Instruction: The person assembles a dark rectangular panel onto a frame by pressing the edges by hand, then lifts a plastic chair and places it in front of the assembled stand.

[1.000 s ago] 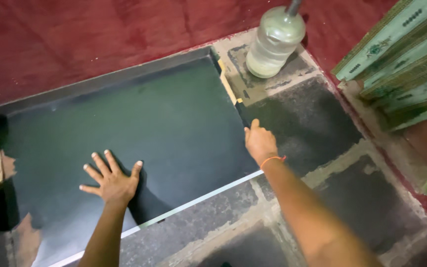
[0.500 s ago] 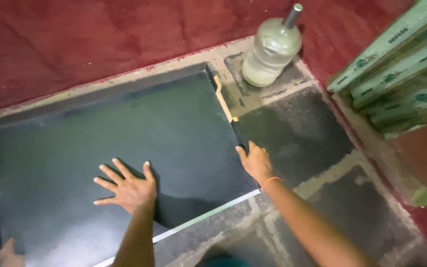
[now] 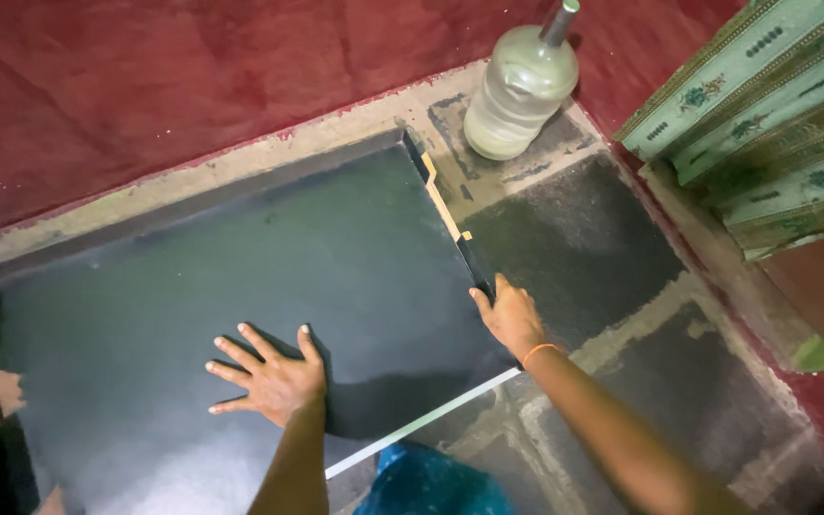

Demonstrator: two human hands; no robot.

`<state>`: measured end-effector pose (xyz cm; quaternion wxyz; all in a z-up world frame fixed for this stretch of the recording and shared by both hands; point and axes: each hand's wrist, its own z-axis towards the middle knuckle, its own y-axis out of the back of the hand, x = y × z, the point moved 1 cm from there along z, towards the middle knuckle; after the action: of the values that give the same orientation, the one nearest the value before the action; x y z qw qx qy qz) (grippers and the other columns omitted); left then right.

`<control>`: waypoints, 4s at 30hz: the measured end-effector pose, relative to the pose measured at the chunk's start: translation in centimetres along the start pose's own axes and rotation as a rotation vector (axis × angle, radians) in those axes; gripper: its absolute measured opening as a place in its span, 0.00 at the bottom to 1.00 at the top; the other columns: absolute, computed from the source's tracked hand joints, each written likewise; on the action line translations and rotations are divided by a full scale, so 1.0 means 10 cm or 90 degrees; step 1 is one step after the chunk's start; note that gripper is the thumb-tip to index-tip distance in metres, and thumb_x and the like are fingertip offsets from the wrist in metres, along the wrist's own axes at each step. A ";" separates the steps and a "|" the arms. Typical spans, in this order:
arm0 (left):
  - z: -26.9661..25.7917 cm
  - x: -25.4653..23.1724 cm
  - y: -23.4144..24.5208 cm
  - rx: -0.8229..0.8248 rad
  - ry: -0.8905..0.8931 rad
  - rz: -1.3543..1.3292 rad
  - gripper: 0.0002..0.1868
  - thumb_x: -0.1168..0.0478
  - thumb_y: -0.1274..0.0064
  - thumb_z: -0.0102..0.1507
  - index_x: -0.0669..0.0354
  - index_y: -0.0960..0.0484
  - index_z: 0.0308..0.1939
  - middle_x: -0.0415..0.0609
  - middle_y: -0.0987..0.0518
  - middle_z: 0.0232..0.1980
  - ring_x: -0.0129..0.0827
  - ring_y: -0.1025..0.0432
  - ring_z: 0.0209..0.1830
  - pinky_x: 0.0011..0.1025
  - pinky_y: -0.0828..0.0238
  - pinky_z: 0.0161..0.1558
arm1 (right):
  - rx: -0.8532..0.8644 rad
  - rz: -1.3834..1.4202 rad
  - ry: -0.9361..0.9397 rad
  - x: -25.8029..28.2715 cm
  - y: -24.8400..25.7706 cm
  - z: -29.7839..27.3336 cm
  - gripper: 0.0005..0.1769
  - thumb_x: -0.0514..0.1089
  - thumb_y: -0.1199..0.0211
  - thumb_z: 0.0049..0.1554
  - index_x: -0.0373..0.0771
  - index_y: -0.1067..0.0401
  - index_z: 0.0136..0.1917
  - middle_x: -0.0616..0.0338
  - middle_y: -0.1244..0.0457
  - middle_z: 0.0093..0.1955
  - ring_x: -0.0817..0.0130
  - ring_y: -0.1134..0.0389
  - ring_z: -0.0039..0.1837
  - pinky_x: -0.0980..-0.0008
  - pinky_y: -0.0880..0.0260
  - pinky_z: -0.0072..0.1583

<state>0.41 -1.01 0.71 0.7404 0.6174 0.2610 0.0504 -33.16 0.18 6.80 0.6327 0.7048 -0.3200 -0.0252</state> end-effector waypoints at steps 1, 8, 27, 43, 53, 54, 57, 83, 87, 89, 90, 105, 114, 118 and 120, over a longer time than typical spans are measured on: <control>0.01 0.00 0.01 0.001 0.002 0.001 0.50 0.29 0.58 0.64 0.56 0.43 0.81 0.62 0.53 0.85 0.68 0.64 0.83 0.88 0.76 0.62 | -0.003 -0.003 0.005 -0.01 -0.01 0.00 0.27 0.61 0.38 0.58 0.33 0.29 0.53 0.33 0.31 0.45 0.34 0.30 0.52 0.44 0.29 0.56; 0.03 -0.03 0.05 -0.001 0.019 0.004 0.49 0.29 0.59 0.63 0.54 0.42 0.81 0.60 0.52 0.85 0.66 0.62 0.84 0.88 0.72 0.62 | 0.035 -0.017 0.031 -0.22 -0.15 0.19 0.26 0.59 0.33 0.55 0.33 0.27 0.51 0.36 0.30 0.45 0.37 0.29 0.53 0.48 0.28 0.54; 0.11 -0.05 0.19 0.044 0.059 0.017 0.49 0.28 0.62 0.61 0.51 0.44 0.79 0.55 0.53 0.84 0.61 0.64 0.83 0.86 0.71 0.63 | 0.215 -0.139 0.044 -0.28 -0.02 0.58 0.18 0.48 0.26 0.48 0.31 0.21 0.44 0.42 0.28 0.40 0.49 0.23 0.48 0.57 0.23 0.53; -0.02 -0.01 0.03 -0.004 0.017 -0.003 0.49 0.29 0.59 0.63 0.54 0.42 0.81 0.60 0.52 0.85 0.65 0.64 0.83 0.86 0.78 0.63 | -0.074 -0.071 0.135 -0.20 -0.19 0.23 0.29 0.62 0.44 0.63 0.31 0.27 0.45 0.31 0.33 0.38 0.31 0.30 0.45 0.41 0.29 0.49; -0.06 0.07 -0.07 0.021 -0.015 -0.007 0.48 0.29 0.63 0.67 0.57 0.45 0.82 0.63 0.56 0.85 0.68 0.67 0.83 0.86 0.80 0.64 | -0.042 -0.046 0.100 -0.16 -0.16 0.19 0.27 0.61 0.45 0.64 0.32 0.27 0.46 0.34 0.32 0.38 0.33 0.29 0.46 0.42 0.29 0.51; -0.06 0.07 -0.08 0.018 -0.023 -0.013 0.48 0.29 0.64 0.68 0.58 0.46 0.83 0.64 0.57 0.85 0.69 0.68 0.83 0.86 0.80 0.64 | -0.052 -0.047 0.102 -0.15 -0.14 0.20 0.27 0.61 0.44 0.63 0.32 0.27 0.46 0.34 0.32 0.38 0.33 0.30 0.46 0.42 0.29 0.51; -0.12 0.04 -0.02 0.042 -0.114 -0.036 0.51 0.26 0.67 0.67 0.57 0.50 0.82 0.64 0.60 0.85 0.69 0.71 0.82 0.83 0.82 0.65 | -0.054 -0.029 0.098 -0.15 -0.12 0.19 0.26 0.61 0.44 0.63 0.33 0.27 0.46 0.35 0.31 0.38 0.34 0.29 0.45 0.43 0.29 0.52; -1.37 -0.16 -0.10 0.147 -0.629 0.128 0.61 0.38 0.33 0.48 0.58 0.46 0.78 0.65 0.47 0.80 0.74 0.47 0.74 0.73 0.47 0.63 | -0.211 0.020 0.154 -0.65 -0.39 -0.39 0.20 0.52 0.34 0.58 0.32 0.26 0.51 0.34 0.32 0.39 0.34 0.29 0.44 0.46 0.27 0.45; -1.39 -0.25 -0.02 0.164 -0.622 0.164 0.59 0.38 0.35 0.53 0.58 0.47 0.79 0.65 0.47 0.80 0.73 0.48 0.73 0.70 0.48 0.65 | -0.217 -0.017 0.210 -0.59 -0.25 -0.27 0.18 0.51 0.35 0.59 0.30 0.26 0.45 0.33 0.32 0.39 0.35 0.29 0.45 0.46 0.26 0.47; -1.39 -0.28 0.06 0.180 -0.618 0.169 0.59 0.37 0.35 0.52 0.58 0.48 0.78 0.64 0.47 0.79 0.71 0.48 0.74 0.69 0.48 0.66 | -0.210 -0.026 0.219 -0.59 -0.22 -0.29 0.18 0.50 0.34 0.59 0.30 0.25 0.44 0.32 0.32 0.39 0.33 0.29 0.45 0.46 0.27 0.48; -1.37 -0.30 0.10 0.183 -0.616 0.174 0.59 0.36 0.36 0.52 0.58 0.49 0.77 0.64 0.47 0.78 0.70 0.48 0.74 0.69 0.48 0.66 | -0.213 -0.017 0.230 -0.57 -0.18 -0.27 0.18 0.50 0.33 0.58 0.30 0.25 0.43 0.32 0.32 0.40 0.34 0.29 0.45 0.46 0.27 0.49; -1.42 -0.31 0.12 0.186 -0.607 0.187 0.61 0.38 0.35 0.50 0.59 0.49 0.77 0.64 0.48 0.79 0.71 0.48 0.75 0.70 0.46 0.66 | -0.199 -0.005 0.213 -0.54 -0.17 -0.29 0.17 0.49 0.34 0.58 0.30 0.26 0.44 0.32 0.32 0.41 0.34 0.29 0.47 0.46 0.27 0.51; -1.43 -0.15 -0.01 0.148 -0.610 0.169 0.57 0.40 0.36 0.51 0.55 0.47 0.77 0.61 0.46 0.79 0.67 0.46 0.75 0.68 0.46 0.67 | -0.201 -0.021 0.182 -0.63 -0.41 -0.38 0.17 0.51 0.38 0.61 0.32 0.30 0.46 0.35 0.31 0.39 0.34 0.28 0.44 0.44 0.27 0.48; -1.46 -0.18 0.08 0.137 -0.600 0.141 0.59 0.38 0.35 0.49 0.54 0.45 0.77 0.60 0.44 0.79 0.67 0.46 0.75 0.68 0.45 0.66 | -0.165 -0.020 0.162 -0.64 -0.39 -0.44 0.16 0.51 0.42 0.62 0.34 0.33 0.47 0.35 0.32 0.39 0.34 0.29 0.44 0.43 0.28 0.48; -1.48 -0.22 0.12 0.129 -0.593 0.122 0.60 0.38 0.34 0.48 0.53 0.43 0.78 0.60 0.43 0.80 0.66 0.45 0.74 0.69 0.44 0.65 | -0.138 -0.015 0.161 -0.60 -0.36 -0.41 0.16 0.51 0.44 0.63 0.34 0.35 0.49 0.35 0.32 0.39 0.34 0.29 0.44 0.43 0.28 0.48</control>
<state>-7.79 11.53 0.99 0.7066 0.6646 -0.1522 -0.1893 -34.57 6.69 2.15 0.7400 0.6333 -0.2253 0.0219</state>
